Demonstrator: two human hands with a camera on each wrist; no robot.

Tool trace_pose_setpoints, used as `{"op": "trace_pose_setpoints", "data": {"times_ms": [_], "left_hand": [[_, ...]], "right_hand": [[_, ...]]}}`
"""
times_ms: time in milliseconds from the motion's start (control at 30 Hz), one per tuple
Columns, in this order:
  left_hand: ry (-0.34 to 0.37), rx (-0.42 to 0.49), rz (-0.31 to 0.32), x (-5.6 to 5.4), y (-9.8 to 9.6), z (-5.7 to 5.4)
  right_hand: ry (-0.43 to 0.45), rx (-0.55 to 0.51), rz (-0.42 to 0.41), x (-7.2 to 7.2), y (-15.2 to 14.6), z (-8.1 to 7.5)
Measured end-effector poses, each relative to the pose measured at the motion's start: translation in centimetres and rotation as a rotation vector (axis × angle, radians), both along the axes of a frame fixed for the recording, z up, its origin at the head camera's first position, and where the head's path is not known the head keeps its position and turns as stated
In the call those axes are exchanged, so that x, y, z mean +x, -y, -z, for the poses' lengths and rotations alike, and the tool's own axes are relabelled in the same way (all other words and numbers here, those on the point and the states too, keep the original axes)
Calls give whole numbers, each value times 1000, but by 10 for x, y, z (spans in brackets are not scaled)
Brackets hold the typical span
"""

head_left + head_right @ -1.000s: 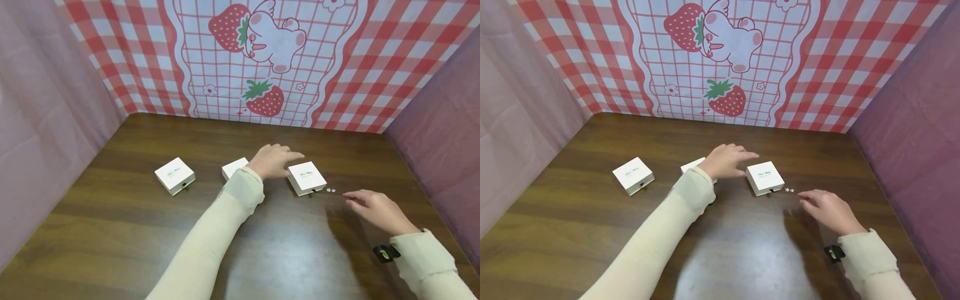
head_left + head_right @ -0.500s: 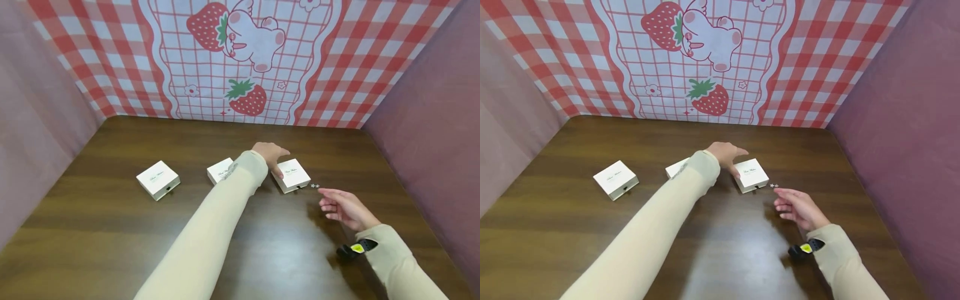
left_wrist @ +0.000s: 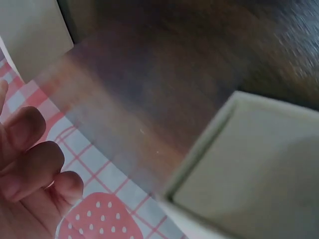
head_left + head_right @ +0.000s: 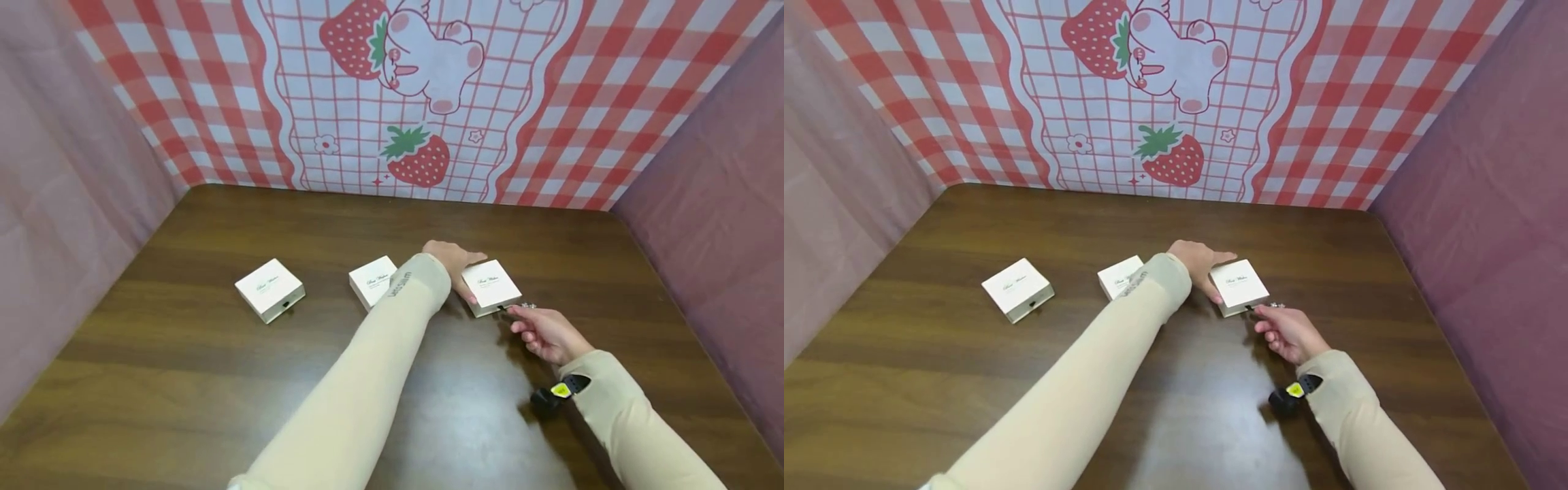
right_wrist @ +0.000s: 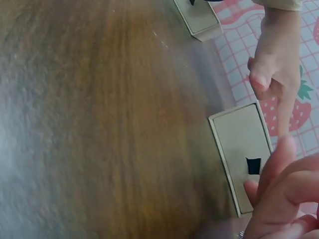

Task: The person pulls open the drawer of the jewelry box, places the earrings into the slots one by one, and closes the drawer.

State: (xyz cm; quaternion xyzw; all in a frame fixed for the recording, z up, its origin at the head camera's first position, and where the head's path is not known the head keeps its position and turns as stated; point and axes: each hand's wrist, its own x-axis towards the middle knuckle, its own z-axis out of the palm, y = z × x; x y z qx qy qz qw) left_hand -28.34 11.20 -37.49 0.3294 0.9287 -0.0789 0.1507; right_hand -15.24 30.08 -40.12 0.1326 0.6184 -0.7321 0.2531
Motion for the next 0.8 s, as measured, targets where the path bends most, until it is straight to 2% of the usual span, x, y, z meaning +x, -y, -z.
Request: {"op": "trace_pose_setpoints", "data": {"times_ms": [300, 533, 800], "left_hand": [[16, -13, -5, -2, -10, 4], [32, -9, -6, -6, -8, 3], [159, 35, -27, -6, -9, -2]], "right_hand": [[16, -48, 103, 0, 7, 3], [21, -1, 93, -6, 10, 1], [44, 54, 57, -8, 10, 1]]}}
